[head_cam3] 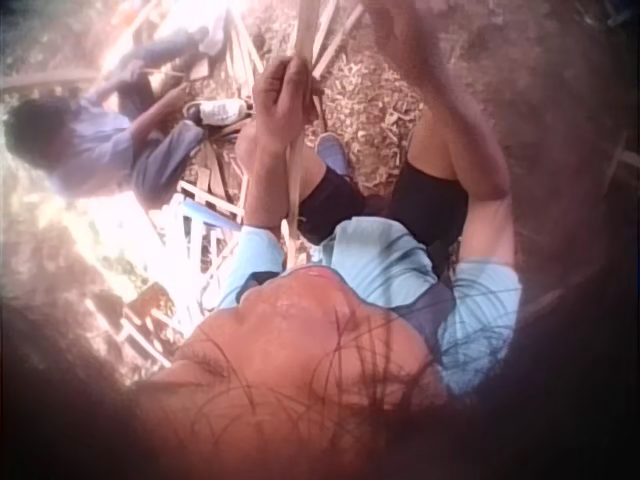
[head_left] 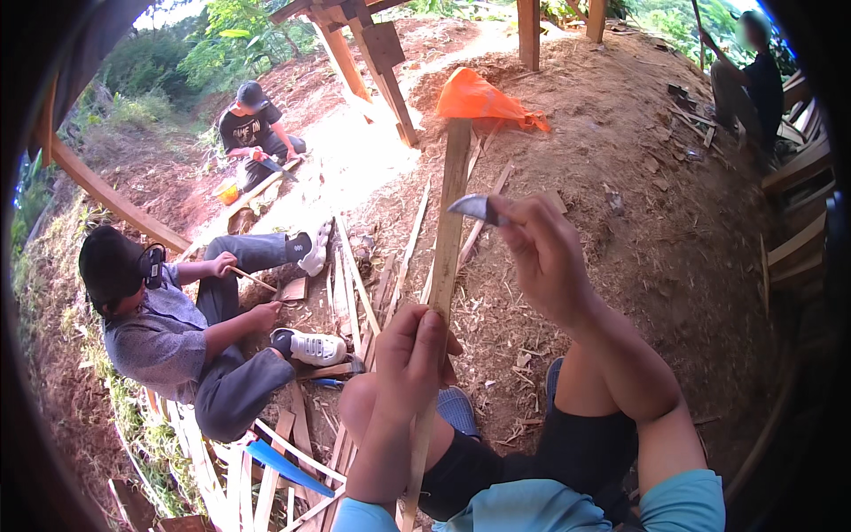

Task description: The person sits on the ground and uses a knife to shave thin strips from a wooden plank. They hold the plank with their left hand and scrape the blade along its length with their right hand, creating wood shavings. Other people are visible in the background working on similar tasks.

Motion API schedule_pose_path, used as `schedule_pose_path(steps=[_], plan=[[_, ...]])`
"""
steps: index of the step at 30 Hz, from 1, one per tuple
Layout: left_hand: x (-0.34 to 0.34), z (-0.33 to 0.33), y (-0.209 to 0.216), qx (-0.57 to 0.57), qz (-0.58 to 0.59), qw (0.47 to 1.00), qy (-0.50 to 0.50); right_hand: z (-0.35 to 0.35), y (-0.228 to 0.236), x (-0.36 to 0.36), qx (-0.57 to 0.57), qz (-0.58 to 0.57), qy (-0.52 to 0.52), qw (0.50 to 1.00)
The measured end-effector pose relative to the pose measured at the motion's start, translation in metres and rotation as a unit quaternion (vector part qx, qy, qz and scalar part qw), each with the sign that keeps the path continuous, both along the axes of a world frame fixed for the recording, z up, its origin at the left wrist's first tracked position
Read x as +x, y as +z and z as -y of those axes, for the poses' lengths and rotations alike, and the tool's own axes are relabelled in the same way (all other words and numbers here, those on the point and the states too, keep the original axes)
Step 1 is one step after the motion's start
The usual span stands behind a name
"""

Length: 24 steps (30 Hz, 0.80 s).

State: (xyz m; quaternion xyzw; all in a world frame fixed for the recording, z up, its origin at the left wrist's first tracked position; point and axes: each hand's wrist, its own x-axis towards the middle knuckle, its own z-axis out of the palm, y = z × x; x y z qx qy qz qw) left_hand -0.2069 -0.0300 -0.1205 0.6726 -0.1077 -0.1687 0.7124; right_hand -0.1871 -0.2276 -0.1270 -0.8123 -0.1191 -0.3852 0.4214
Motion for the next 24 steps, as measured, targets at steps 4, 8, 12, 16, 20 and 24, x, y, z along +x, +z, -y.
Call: schedule_pose_path(steps=[4, 8, 12, 16, 20, 24], plan=[[0.011, -0.003, 0.001, -0.035, -0.016, 0.999, -0.009, -0.027, 0.000, -0.036, -0.031, -0.095, 0.136, 0.986], [0.012, -0.007, -0.001, -0.052, 0.000, 0.998, -0.036, -0.031, -0.008, -0.040, -0.025, -0.118, 0.137, 0.983], [0.011, -0.005, 0.000, -0.046, -0.016, 0.998, -0.037, -0.027, -0.010, -0.041, -0.025, -0.104, 0.148, 0.983], [0.010, -0.007, -0.008, -0.076, 0.006, 0.996, -0.046, -0.026, -0.010, -0.042, -0.031, -0.089, 0.146, 0.985], [0.008, -0.006, 0.002, -0.086, -0.016, 0.994, -0.059, -0.022, -0.012, -0.037, -0.024, -0.083, 0.099, 0.991], [0.007, -0.004, -0.002, -0.067, -0.025, 0.995, -0.075, -0.009, -0.012, -0.023, -0.026, -0.019, 0.040, 0.999]])
